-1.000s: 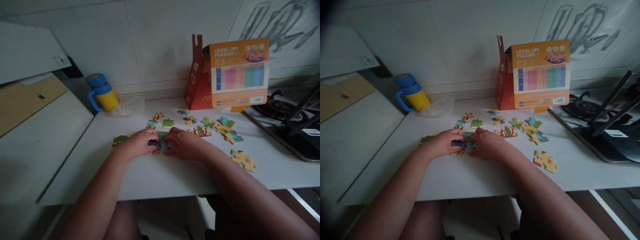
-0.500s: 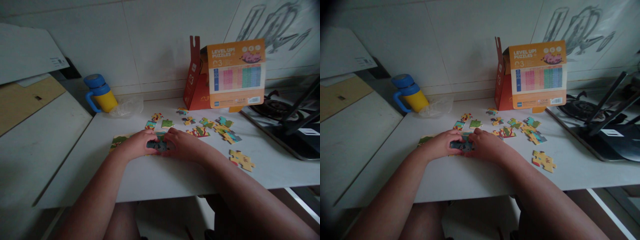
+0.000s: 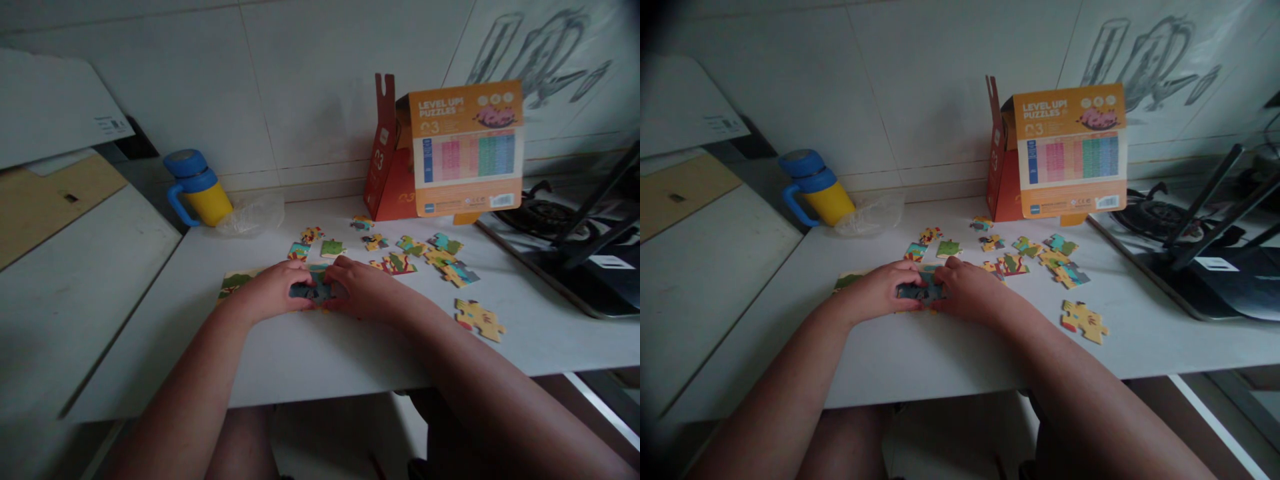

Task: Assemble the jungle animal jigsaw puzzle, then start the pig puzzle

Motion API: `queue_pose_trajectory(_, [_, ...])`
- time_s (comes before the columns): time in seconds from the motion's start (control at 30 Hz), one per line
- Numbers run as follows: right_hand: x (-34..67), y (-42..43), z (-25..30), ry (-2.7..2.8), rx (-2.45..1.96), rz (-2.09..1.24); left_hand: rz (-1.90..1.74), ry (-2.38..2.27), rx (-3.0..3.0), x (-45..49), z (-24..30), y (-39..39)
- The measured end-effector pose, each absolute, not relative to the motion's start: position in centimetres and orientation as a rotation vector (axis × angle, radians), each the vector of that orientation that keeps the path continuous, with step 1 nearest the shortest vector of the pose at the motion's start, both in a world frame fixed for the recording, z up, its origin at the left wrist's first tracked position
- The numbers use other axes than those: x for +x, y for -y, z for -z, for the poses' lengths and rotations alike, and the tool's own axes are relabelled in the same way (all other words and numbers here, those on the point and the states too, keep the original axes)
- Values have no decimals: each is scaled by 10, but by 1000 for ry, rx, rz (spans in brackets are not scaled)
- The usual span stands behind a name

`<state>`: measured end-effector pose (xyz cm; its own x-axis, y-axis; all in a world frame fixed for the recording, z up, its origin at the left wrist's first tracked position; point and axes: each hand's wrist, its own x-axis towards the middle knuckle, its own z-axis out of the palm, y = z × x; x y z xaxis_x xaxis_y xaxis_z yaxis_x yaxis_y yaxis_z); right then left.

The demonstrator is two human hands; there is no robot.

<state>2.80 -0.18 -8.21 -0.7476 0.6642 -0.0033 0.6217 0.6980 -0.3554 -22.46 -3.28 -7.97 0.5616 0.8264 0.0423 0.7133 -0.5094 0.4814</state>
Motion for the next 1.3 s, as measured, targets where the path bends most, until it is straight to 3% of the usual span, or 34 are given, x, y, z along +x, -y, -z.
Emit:
queue_pose_trajectory(0.27, [29, 4, 78, 2760, -1064, -538, -391, -1273, 2369, -226, 73, 34])
queue_pose_trajectory(0.43, [30, 3, 75, 2745, -1075, -545, -420, -1844, 2269, -255, 69, 31])
queue_pose_trajectory(0.63, [37, -4, 65, 2543, -1645, -268, 21, -2510, 1934, -294, 74, 26])
queue_pose_trajectory(0.9, [95, -25, 71, 2238, -2209, 120, 157, -2593, 1659, -290, 67, 29])
queue_pose_trajectory(1.13, [94, -29, 84, 2326, -2142, 212, 143, -2645, 1580, -291, 70, 29])
queue_pose_trajectory(1.3, [82, -28, 88, 2329, -2057, 86, 133, -2637, 1610, -288, 68, 33])
